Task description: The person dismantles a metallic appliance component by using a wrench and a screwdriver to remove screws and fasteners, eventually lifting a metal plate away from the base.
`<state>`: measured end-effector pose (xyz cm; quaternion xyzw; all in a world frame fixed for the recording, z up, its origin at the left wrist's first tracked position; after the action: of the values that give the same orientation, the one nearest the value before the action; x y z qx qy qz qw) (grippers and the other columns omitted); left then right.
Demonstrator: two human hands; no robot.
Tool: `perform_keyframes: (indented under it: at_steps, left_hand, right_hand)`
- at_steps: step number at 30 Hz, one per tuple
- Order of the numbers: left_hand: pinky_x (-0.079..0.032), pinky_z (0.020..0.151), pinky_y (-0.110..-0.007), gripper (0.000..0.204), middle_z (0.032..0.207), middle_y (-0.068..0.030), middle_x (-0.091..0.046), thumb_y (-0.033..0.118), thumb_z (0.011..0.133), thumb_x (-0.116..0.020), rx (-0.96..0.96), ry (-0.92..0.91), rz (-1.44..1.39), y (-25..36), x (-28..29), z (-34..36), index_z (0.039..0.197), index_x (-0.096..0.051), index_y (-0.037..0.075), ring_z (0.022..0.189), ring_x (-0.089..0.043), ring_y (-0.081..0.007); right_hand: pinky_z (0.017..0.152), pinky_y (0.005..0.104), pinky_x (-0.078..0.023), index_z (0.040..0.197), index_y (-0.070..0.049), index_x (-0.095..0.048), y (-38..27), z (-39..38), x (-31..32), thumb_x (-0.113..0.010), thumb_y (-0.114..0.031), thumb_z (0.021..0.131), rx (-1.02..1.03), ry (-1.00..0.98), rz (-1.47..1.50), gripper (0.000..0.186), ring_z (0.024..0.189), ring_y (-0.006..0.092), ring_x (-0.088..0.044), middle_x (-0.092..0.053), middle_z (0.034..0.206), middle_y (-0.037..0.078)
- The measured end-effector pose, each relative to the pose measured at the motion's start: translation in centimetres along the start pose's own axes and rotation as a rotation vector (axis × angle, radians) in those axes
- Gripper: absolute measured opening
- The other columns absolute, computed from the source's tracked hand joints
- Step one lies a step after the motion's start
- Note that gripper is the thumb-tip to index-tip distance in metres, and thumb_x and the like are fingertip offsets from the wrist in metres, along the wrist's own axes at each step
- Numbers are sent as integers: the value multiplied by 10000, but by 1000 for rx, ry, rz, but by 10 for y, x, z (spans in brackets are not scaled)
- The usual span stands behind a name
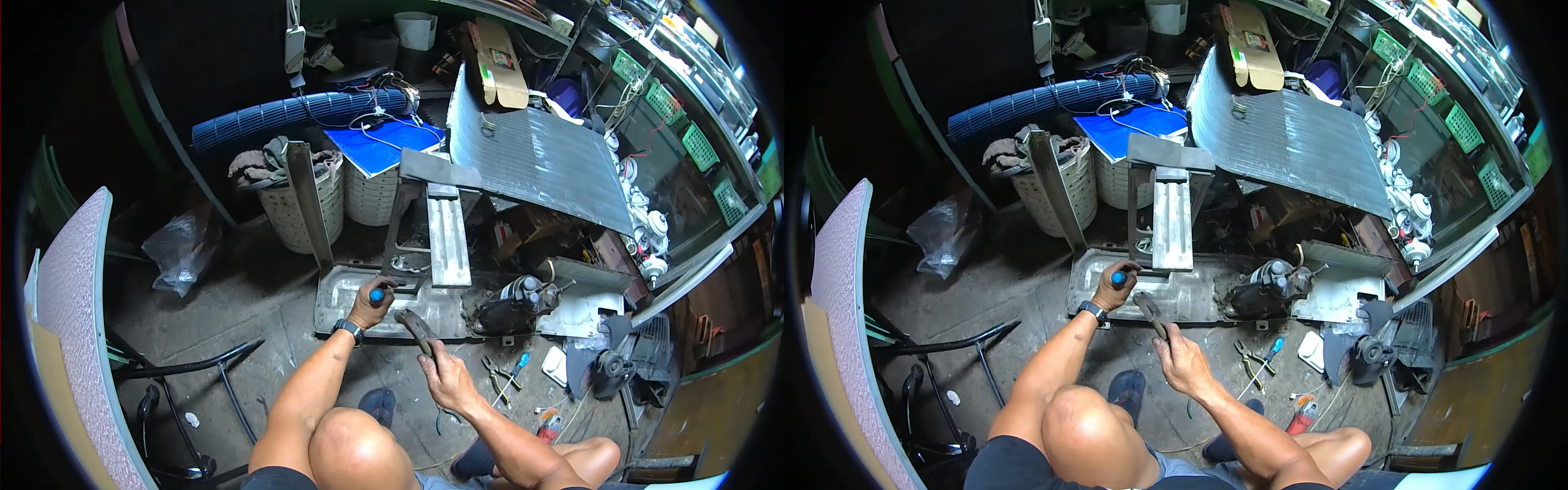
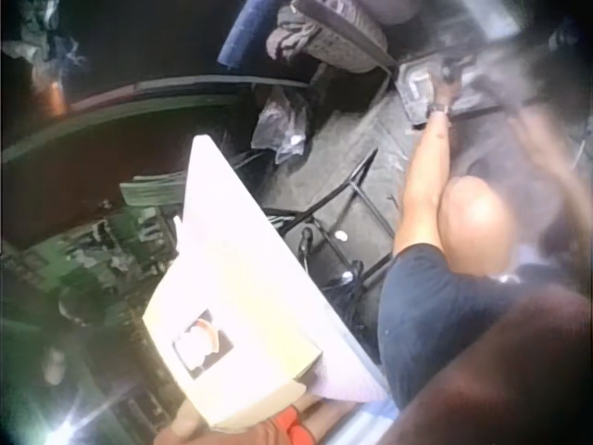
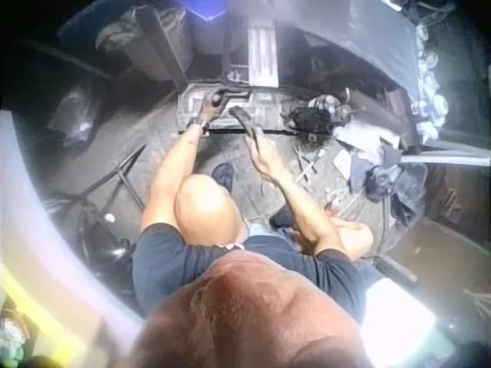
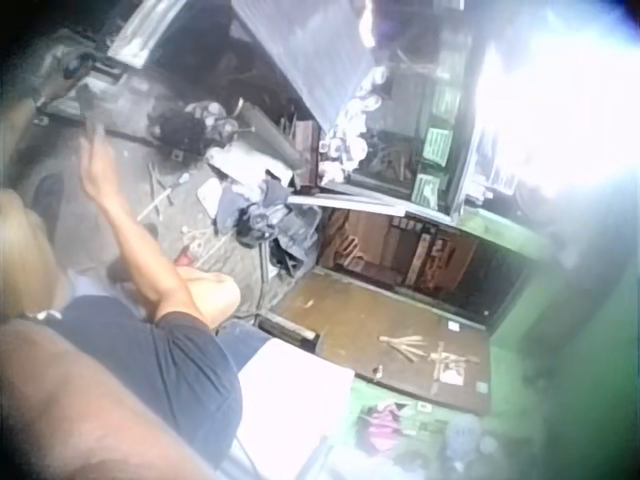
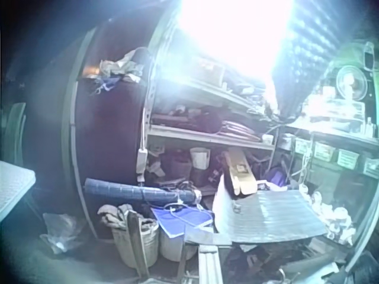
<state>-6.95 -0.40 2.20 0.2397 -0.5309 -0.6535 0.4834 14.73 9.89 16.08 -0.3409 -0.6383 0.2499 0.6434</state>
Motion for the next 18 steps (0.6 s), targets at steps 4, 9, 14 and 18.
perform_keyframes:
  at_steps: [4, 9, 14, 18]
  left_hand:
    - [-520, 772, -295, 191, 921, -59, -692, 43, 886, -685, -1, -12, -69, 1, 1, 0, 1076, -695, 29, 834, -627, -136]
    - [-522, 776, -299, 163, 896, -69, -683, 44, 892, -673, -42, -38, -19, 11, -1, 11, 1053, -687, 27, 837, -636, -153]
    - [-539, 755, -335, 209, 909, -113, -707, 36, 864, -709, 3, -37, -46, 5, 6, 15, 1073, -698, 38, 821, -676, -194]
    - [-530, 785, -309, 201, 925, -84, -702, 28, 885, -680, 12, -62, -28, 2, 2, 12, 1085, -693, 29, 848, -647, -156]
  right_hand:
    - [770, 555, -525, 1353, -17, -493, -13, 18, -1, -574, -244, 1057, 47, 26, 12, 382, 938, 524, -670, -691, 999, 311]
    - [772, 564, -523, 1343, -15, -494, -17, 31, 6, -575, -239, 1055, 26, 29, 0, 374, 956, 530, -667, -688, 1029, 327]
    - [750, 528, -521, 1344, -29, -496, -10, 34, 5, -585, -244, 1054, -1, 23, 15, 371, 894, 509, -683, -684, 915, 295]
    - [758, 573, -520, 1342, -21, -489, -8, 36, 2, -579, -242, 1046, 6, -19, 2, 380, 927, 539, -666, -689, 994, 332]
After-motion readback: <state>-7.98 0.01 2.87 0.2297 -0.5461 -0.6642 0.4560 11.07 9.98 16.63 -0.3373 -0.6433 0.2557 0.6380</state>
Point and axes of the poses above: each hand's wrist, its own z-axis towards the middle knuckle, its own x-axis out of the back of the hand, y = z × x, the point moved 9 cm from there along z, towards the middle knuckle
